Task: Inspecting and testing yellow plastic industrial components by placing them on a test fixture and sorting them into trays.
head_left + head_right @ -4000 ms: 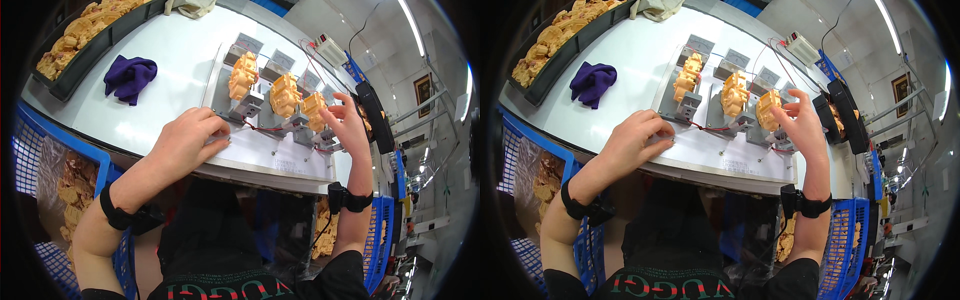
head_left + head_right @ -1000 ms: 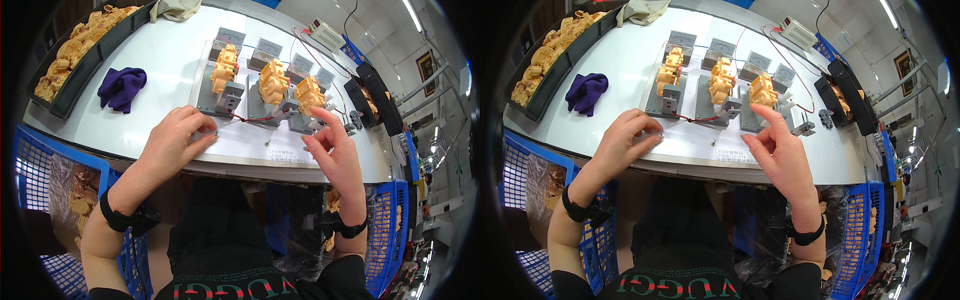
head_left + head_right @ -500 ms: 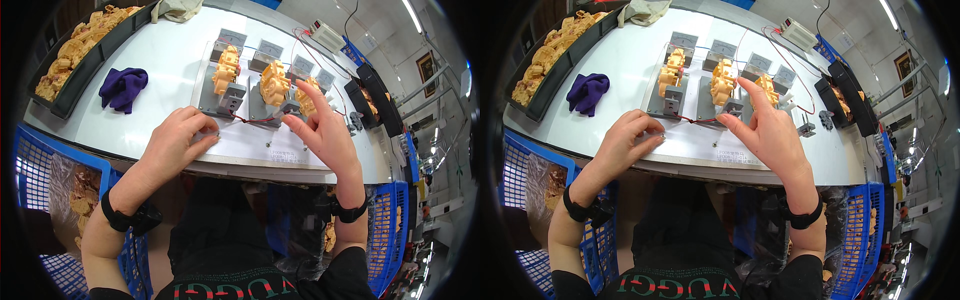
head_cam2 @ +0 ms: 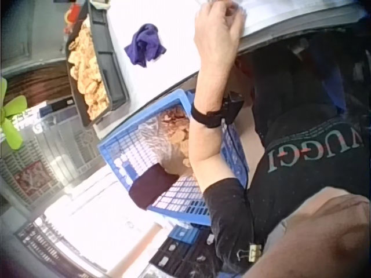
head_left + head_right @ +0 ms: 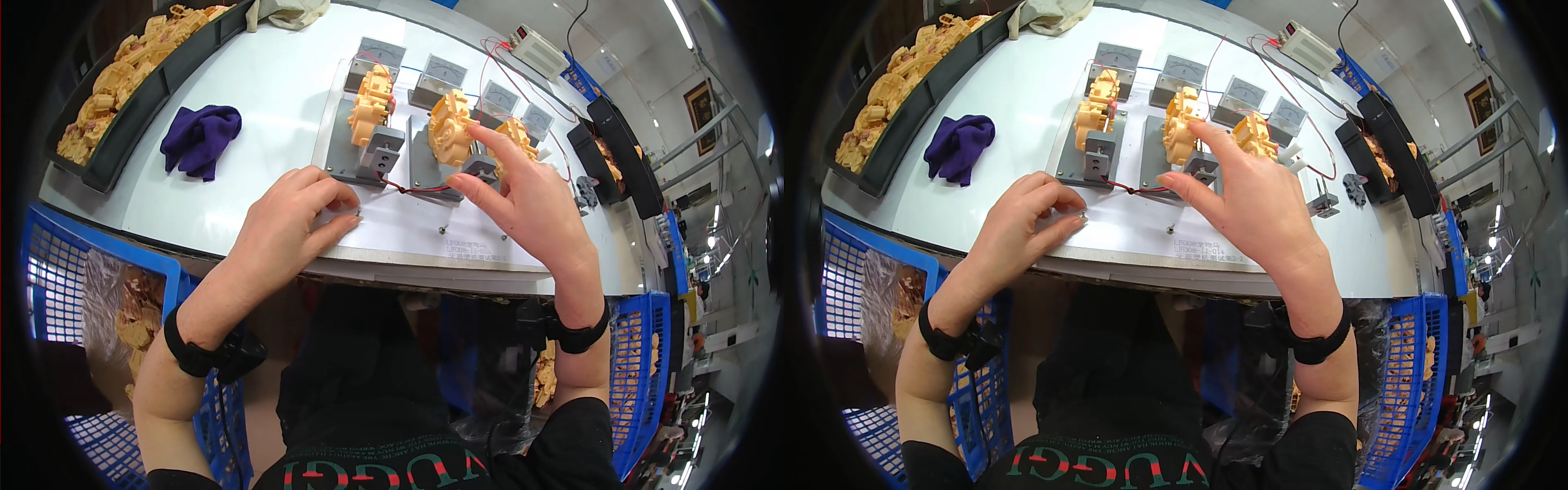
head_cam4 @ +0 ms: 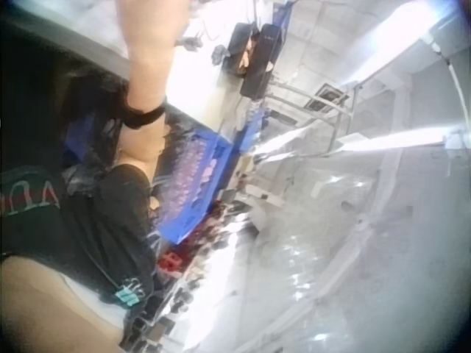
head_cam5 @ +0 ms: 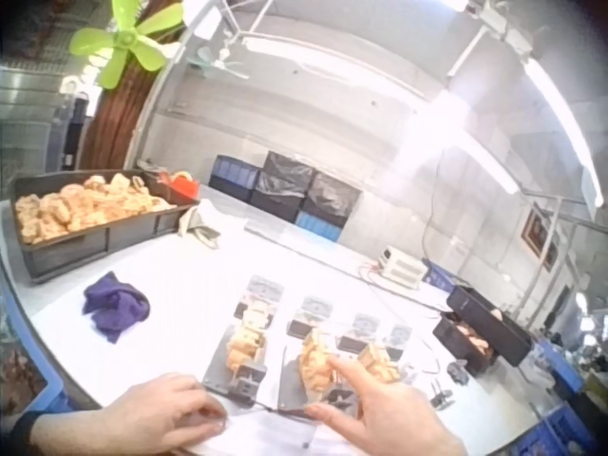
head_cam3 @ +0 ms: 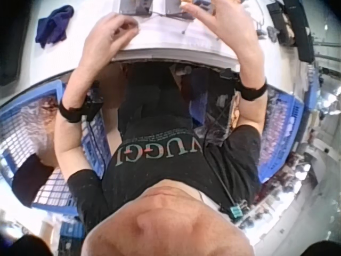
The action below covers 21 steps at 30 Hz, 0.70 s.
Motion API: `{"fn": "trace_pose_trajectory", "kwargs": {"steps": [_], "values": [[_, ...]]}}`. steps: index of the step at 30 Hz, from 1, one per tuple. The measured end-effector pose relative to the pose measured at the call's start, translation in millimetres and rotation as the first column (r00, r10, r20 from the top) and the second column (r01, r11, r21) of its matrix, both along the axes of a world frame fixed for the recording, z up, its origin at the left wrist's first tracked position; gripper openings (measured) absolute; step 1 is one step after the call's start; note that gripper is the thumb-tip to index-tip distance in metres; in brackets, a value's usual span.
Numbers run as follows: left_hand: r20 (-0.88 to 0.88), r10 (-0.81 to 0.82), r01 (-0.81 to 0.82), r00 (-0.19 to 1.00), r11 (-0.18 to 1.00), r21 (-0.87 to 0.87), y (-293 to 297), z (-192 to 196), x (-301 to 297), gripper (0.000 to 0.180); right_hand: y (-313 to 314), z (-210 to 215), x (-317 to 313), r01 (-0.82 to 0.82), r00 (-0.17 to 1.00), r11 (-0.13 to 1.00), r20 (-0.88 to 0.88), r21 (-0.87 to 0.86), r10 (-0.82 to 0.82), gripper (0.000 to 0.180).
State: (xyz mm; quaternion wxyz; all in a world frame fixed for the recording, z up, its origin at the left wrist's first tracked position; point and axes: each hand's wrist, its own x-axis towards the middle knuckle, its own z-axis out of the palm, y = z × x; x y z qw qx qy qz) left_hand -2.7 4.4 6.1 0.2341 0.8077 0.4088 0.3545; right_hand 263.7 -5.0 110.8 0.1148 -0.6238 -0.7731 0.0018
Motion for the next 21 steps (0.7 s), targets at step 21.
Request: {"fn": "trace_pose_trajectory", "kwargs": {"steps": [21], "values": [[-0.024, 0.008, -0.008, 1.0, 1.0, -0.004, -1, 0, 0, 0.016, -61, -89, 14, -0.016, 0.807, 0.97, -0.569, 0.244, 0.156, 0.012]]}}
